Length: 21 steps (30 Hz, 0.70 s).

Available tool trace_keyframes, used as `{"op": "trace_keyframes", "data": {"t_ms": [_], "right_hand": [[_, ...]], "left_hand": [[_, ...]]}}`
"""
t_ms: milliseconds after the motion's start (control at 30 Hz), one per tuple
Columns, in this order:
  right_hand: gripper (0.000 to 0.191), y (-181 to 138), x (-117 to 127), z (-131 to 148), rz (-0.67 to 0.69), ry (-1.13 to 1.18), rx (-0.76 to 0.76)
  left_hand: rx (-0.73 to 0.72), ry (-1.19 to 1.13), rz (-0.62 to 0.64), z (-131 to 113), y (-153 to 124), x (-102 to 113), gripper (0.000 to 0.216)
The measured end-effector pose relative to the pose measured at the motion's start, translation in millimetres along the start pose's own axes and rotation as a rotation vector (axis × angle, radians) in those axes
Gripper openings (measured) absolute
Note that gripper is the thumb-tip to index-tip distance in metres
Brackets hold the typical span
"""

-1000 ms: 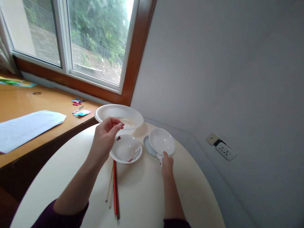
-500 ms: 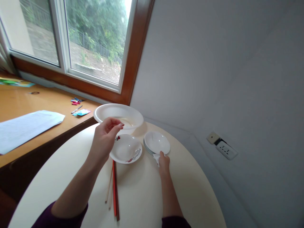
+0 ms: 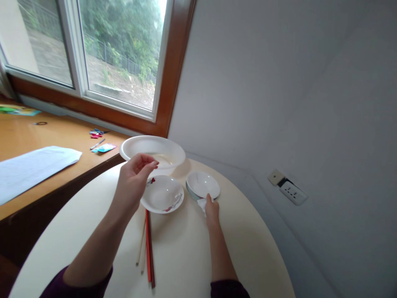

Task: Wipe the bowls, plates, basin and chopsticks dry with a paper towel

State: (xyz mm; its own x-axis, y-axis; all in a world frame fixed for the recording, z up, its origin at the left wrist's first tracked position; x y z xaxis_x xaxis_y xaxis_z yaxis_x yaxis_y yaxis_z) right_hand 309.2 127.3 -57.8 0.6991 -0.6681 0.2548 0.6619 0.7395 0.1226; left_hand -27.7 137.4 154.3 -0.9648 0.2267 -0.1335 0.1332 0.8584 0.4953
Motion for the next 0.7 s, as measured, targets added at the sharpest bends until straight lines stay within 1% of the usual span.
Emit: {"op": "trace_keyframes", "data": {"t_ms": [133,300,433,533,633,700], "right_hand": [[0.040,-5,-7,8,0.058,0.050,-0.012],[0.030,-11,-17,18,0.129,0.129,-0.009],[0.030,-16,-19,17,0.155,0.228,-0.048],[0.032,-26,-21,15,0.192,0.346,-0.096],[0.030,-44,-31,18,0.318,0.489,-0.150],[0.031,-61,-38,23,0.444,0.578,-0.175]], "left_hand": [[0.003,-0.003,0.001,0,0,-1,0.007],[0.006,0.006,0.005,1,0,-1,0.008],[0.014,-0.004,0.005,3,0,0,0.009],[0.016,0.007,0.005,4,1,0,0.009],[0.031,0.015,-0.001,12,4,4,0.011],[0.086,0.032,0.005,27,4,11,0.013]]}}
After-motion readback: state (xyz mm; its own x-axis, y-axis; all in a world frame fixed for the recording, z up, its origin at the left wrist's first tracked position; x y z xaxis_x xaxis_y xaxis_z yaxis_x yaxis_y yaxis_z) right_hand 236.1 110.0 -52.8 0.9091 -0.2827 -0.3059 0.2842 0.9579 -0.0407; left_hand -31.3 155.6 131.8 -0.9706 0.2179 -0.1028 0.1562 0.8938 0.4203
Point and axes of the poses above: each hand's wrist, its own y-axis towards the middle knuckle, its own x-axis out of the back of the hand, z = x × y, the point moved 7 cm from there along y, towards the middle knuckle, and after that the axes turned 12 degrees about z, right-handed, at the moved point
